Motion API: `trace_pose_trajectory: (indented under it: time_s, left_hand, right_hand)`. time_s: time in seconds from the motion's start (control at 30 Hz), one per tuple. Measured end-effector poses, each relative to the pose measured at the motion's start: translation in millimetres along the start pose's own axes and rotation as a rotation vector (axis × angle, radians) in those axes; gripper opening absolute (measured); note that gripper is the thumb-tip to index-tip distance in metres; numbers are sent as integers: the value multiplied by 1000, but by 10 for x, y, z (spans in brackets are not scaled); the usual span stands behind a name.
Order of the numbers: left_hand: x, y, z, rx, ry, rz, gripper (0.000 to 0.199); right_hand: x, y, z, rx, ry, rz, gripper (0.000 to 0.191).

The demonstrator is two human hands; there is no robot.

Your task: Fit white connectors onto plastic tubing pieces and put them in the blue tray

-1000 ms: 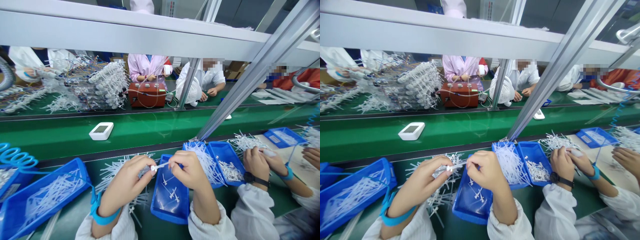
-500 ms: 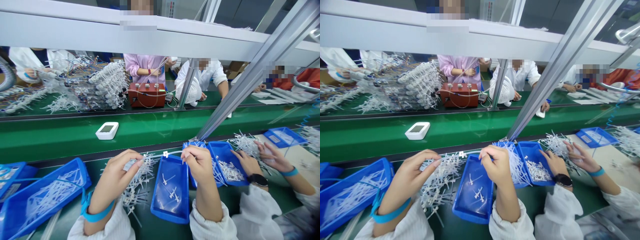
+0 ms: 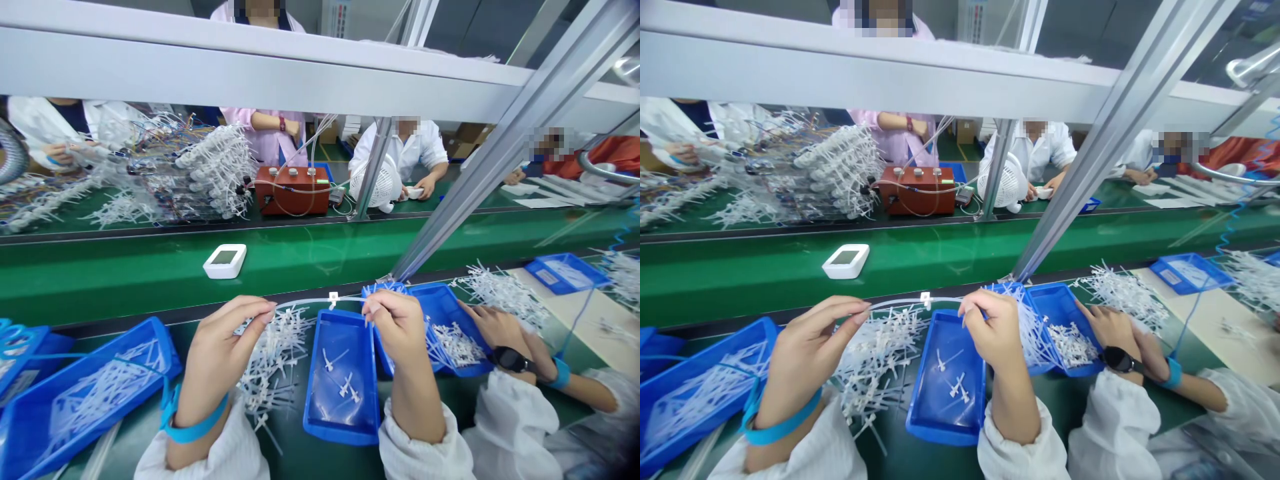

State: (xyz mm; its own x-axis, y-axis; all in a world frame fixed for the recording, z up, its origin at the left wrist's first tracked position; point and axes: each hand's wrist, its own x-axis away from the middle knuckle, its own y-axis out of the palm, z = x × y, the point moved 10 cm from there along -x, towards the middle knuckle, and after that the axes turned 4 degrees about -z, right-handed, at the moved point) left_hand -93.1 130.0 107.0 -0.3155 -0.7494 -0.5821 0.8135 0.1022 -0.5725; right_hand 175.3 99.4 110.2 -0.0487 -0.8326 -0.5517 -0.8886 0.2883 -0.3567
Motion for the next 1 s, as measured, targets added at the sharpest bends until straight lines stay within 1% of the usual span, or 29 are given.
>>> trace_pose_trajectory:
  time_s: [0.1,0.2,0.3,0.57,0.67,0.83,1.0]
  left_hand:
    - [6,31,-47,13,-46,-9,7]
    - [20,77,-115,38,-115,-30,9]
    - [27,108,-145,52,-146,-48,12]
    - [33,44,-196,67,-204,-4,15]
    - [39,62,-228,91,-239,-8,16]
    - [60,138,-264,169,-313,-54,27]
    - [65,176,-257,199,-330,-95,39]
  right_hand:
    - [2,27,-3,-9,4,-15,26]
    - [4,55,-2,-15,6,-35,26]
    - [-5,76,-13,-29,-7,-56,27]
    - [-7,173,-28,-26,-15,-159,27]
    - [-1,210,-29,-20,-12,-195,27]
    - [11,251,-14,4,-2,-237,28]
    - [27,262,-100,6,-71,-257,29]
